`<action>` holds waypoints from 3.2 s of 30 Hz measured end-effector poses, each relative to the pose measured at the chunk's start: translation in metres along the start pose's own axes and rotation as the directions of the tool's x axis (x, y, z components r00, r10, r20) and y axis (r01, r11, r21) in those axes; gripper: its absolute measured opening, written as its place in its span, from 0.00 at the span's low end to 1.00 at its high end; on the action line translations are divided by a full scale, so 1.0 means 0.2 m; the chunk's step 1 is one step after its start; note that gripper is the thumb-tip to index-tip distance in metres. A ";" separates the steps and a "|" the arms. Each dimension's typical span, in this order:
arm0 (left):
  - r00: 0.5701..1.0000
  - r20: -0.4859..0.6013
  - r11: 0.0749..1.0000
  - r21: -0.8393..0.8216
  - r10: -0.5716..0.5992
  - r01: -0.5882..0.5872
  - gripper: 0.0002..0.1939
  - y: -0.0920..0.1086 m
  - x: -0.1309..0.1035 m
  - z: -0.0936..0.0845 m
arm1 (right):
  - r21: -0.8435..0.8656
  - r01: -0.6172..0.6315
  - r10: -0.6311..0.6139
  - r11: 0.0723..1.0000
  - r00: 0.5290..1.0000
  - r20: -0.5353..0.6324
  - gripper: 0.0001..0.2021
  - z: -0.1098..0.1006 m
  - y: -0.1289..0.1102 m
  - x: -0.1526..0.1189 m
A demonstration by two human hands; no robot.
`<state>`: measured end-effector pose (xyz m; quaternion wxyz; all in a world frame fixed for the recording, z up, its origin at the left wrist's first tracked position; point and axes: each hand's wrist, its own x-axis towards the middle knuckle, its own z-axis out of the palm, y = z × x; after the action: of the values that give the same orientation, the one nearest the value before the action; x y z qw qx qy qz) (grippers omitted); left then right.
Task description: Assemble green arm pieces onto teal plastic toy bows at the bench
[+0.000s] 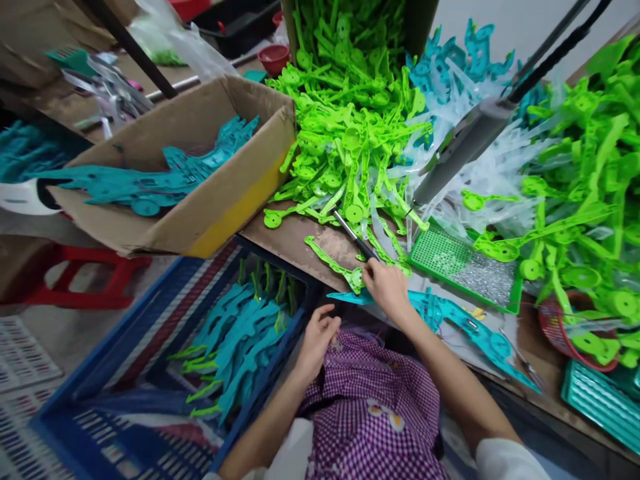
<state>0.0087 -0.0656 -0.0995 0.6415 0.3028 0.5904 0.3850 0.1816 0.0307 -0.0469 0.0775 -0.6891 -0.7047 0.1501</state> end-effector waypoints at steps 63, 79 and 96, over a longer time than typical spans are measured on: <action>0.132 0.969 -0.494 0.220 0.208 -0.841 0.19 0.61 0.90 1.29 | -0.296 -0.011 -0.075 0.955 0.958 -0.277 0.17 -0.43 1.22 -0.07; 0.139 0.945 -0.483 0.275 0.297 -0.831 0.24 0.76 1.00 1.40 | -0.227 -0.088 -0.012 0.970 0.915 -0.403 0.18 -0.45 1.37 0.01; 0.252 0.850 -0.414 0.459 0.463 -0.786 0.18 0.73 0.87 1.37 | -0.444 -0.165 -0.004 0.881 0.935 -0.355 0.15 -0.57 1.64 0.04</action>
<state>0.2616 0.1767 -0.0339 0.0076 0.9434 0.2697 0.1926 0.5279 0.0522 -0.0443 0.0257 -0.7320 -0.6654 -0.1440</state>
